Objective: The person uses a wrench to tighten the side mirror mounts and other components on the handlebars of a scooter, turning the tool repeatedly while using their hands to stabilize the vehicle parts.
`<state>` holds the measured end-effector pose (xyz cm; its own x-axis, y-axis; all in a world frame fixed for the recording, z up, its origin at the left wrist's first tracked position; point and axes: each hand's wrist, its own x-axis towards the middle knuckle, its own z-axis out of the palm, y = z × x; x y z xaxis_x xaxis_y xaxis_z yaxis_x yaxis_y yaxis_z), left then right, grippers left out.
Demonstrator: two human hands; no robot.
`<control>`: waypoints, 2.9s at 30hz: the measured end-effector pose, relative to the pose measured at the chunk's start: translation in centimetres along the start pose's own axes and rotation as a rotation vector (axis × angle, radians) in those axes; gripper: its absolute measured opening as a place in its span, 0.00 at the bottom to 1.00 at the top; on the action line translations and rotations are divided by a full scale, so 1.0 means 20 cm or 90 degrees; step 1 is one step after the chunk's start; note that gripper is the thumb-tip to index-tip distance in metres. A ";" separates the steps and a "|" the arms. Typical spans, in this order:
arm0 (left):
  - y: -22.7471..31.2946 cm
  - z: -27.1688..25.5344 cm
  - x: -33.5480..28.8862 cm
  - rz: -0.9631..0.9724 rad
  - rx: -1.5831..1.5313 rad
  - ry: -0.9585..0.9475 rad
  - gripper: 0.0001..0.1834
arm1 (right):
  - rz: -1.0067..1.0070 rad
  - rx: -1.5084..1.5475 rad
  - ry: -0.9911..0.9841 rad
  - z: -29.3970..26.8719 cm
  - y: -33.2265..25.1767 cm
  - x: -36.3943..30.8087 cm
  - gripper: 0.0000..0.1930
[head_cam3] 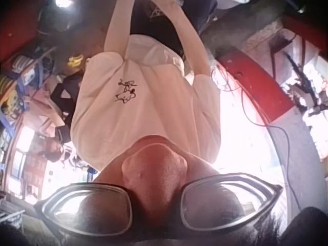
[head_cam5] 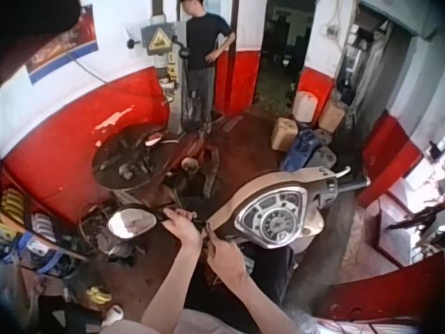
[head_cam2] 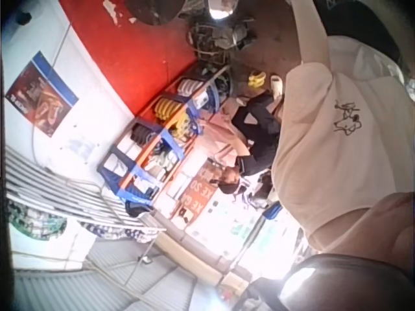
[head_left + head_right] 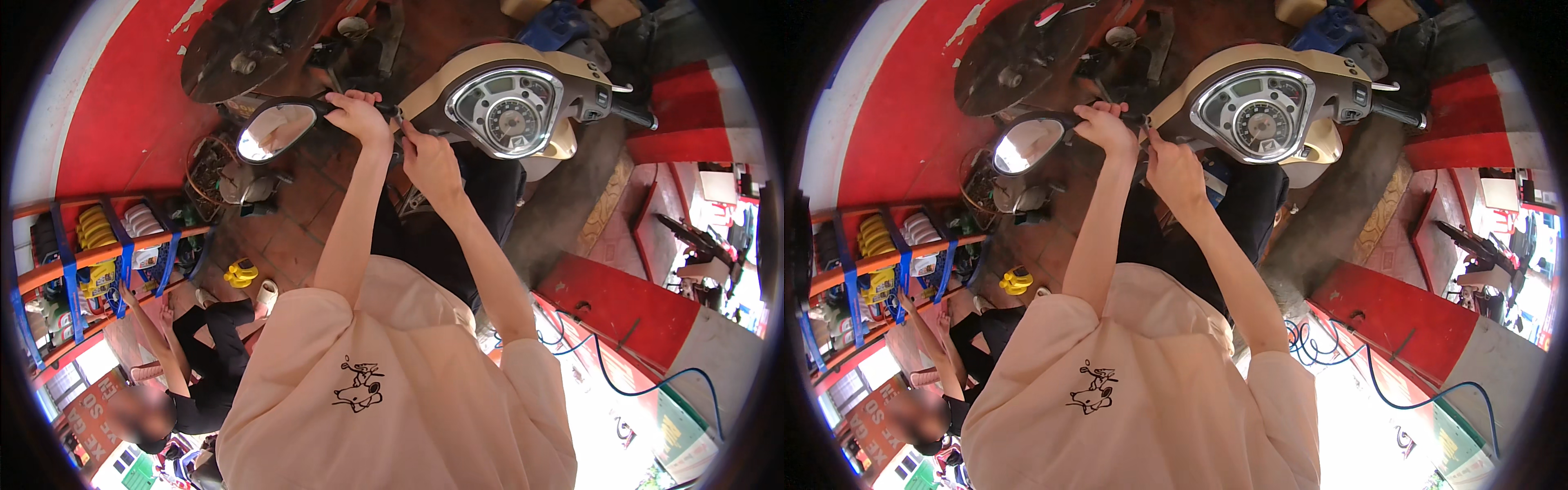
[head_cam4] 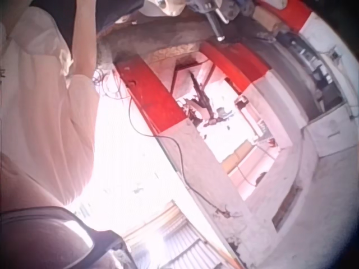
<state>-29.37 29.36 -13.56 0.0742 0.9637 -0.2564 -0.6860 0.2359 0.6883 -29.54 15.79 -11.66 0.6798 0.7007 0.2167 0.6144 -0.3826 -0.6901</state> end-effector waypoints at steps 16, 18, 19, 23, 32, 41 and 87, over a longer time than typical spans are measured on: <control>0.03 0.04 -0.05 0.038 0.043 0.005 0.17 | -0.036 0.029 -0.093 -0.07 0.05 0.06 0.16; 0.02 0.02 -0.04 0.043 0.035 0.000 0.17 | -0.011 0.067 -0.093 -0.07 0.04 0.06 0.16; 0.01 -0.01 -0.03 0.049 0.019 -0.017 0.17 | 0.015 0.103 -0.094 -0.07 0.03 0.06 0.16; 0.01 -0.04 -0.01 0.050 -0.001 -0.076 0.16 | 0.040 0.216 -0.102 -0.05 0.07 0.05 0.17; 0.01 -0.10 0.00 0.018 -0.078 -0.187 0.11 | 0.316 0.438 0.076 0.15 0.01 -0.10 0.09; 0.01 -0.17 0.06 -0.044 -0.117 -0.252 0.10 | 0.638 0.917 -0.200 0.04 -0.01 -0.02 0.14; 0.04 -0.19 0.06 -0.101 -0.117 -0.298 0.15 | 0.681 0.796 -0.445 -0.10 0.08 0.10 0.14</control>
<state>-32.66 30.29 -15.85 0.4741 0.8804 0.0119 -0.7526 0.3981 0.5245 -26.41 15.35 -11.05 0.0558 0.7053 -0.7067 -0.8011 -0.3909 -0.4534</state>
